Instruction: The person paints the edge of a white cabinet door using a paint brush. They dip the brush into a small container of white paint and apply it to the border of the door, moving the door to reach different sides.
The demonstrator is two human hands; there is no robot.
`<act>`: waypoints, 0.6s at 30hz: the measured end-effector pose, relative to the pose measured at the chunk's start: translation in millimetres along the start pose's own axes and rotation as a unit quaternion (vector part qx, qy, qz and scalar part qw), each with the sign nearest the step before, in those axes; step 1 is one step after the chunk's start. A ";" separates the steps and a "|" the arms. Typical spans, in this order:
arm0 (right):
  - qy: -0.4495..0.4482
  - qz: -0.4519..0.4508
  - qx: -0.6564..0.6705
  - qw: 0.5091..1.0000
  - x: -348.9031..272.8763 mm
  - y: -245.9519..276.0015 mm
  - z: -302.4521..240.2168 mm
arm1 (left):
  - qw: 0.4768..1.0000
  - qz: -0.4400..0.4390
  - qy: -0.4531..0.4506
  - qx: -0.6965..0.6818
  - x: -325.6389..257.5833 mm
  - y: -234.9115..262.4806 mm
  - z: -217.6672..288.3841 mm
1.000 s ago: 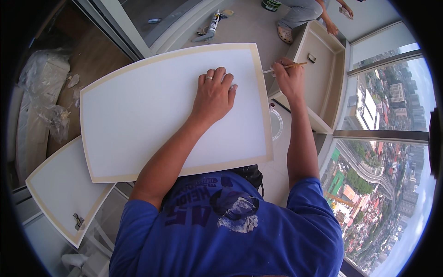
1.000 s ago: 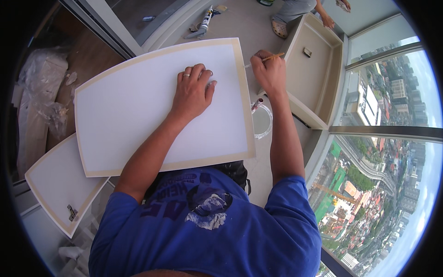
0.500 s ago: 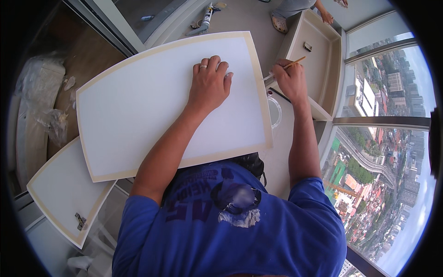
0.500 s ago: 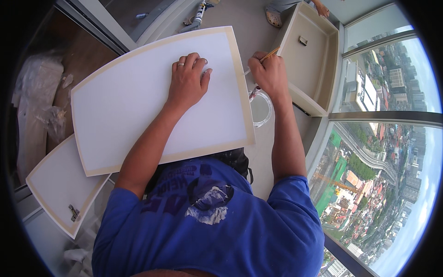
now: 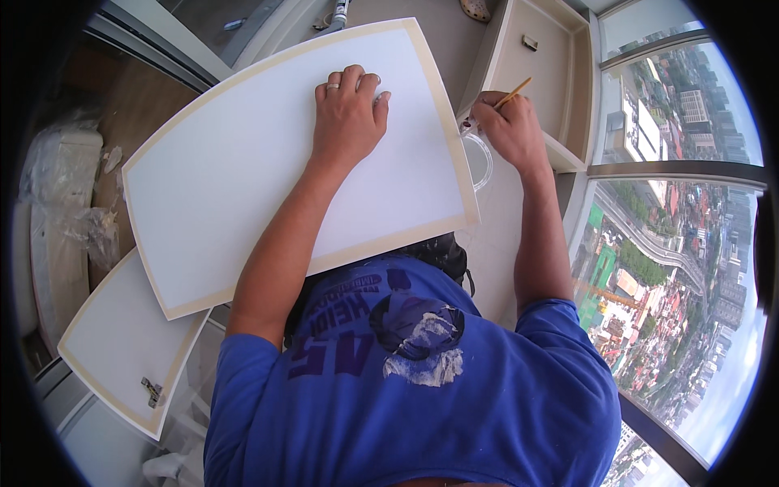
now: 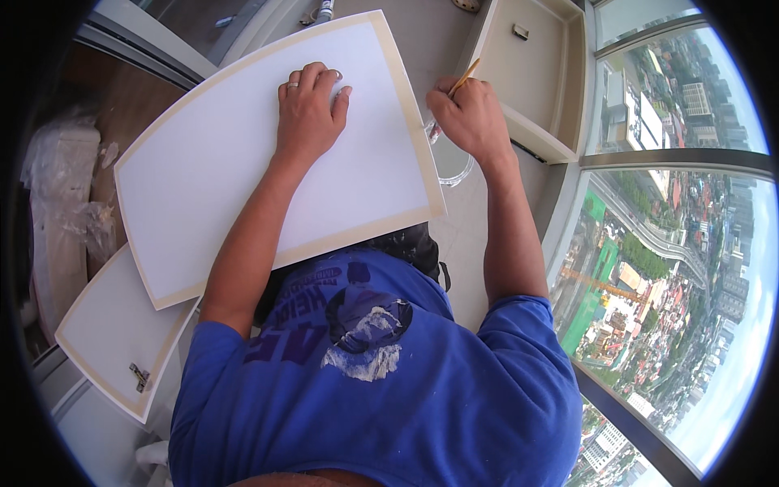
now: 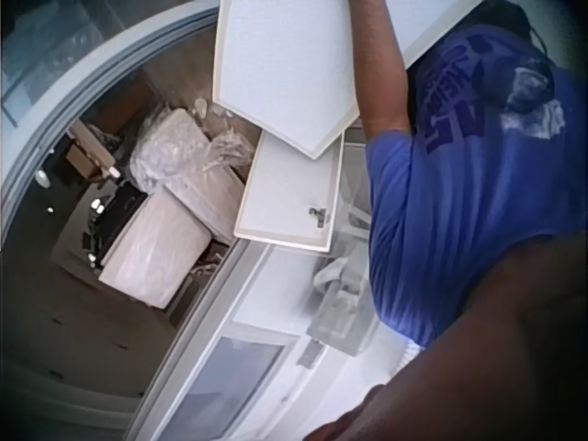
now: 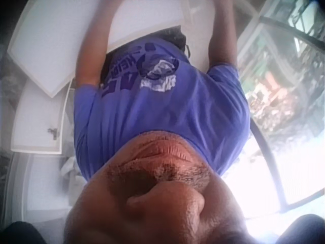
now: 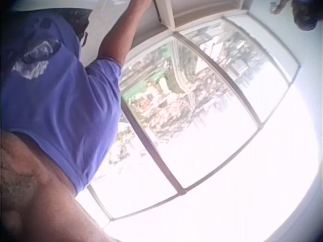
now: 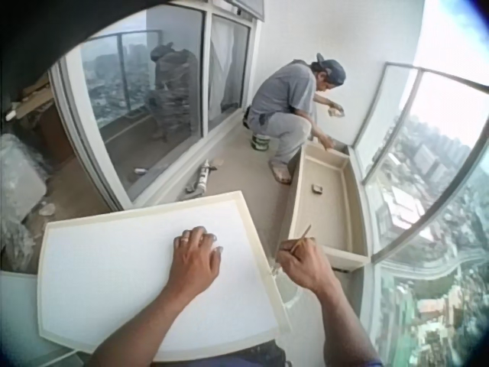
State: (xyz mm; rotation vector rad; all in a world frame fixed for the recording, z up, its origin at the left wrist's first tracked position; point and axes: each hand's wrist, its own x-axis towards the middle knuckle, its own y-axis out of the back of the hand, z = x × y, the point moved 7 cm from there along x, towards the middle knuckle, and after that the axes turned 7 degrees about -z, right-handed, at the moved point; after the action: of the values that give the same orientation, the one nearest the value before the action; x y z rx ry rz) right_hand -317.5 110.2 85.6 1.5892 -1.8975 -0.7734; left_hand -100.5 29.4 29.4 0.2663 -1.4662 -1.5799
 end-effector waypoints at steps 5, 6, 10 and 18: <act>-0.048 -0.041 0.013 0.998 -20.3 5.2 6.9 | 1.000 0.008 -0.003 0.005 -0.3 -0.9 -0.2; -0.057 -0.051 0.016 0.997 -24.9 8.7 4.0 | 1.000 0.009 -0.004 0.009 -0.6 -0.9 -0.5; -0.061 -0.081 0.027 0.994 -33.5 13.2 2.6 | 1.000 0.013 -0.005 0.019 -1.5 -1.3 -1.4; -0.061 -0.071 -0.007 0.996 -25.4 3.7 10.6 | 1.000 0.011 -0.012 0.015 -0.7 -1.8 -0.2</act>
State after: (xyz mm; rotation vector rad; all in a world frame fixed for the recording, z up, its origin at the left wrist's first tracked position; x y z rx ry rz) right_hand -323.7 136.7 80.0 1.7177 -1.8743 -0.9606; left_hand -100.8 29.4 27.5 0.2482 -1.5082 -1.5493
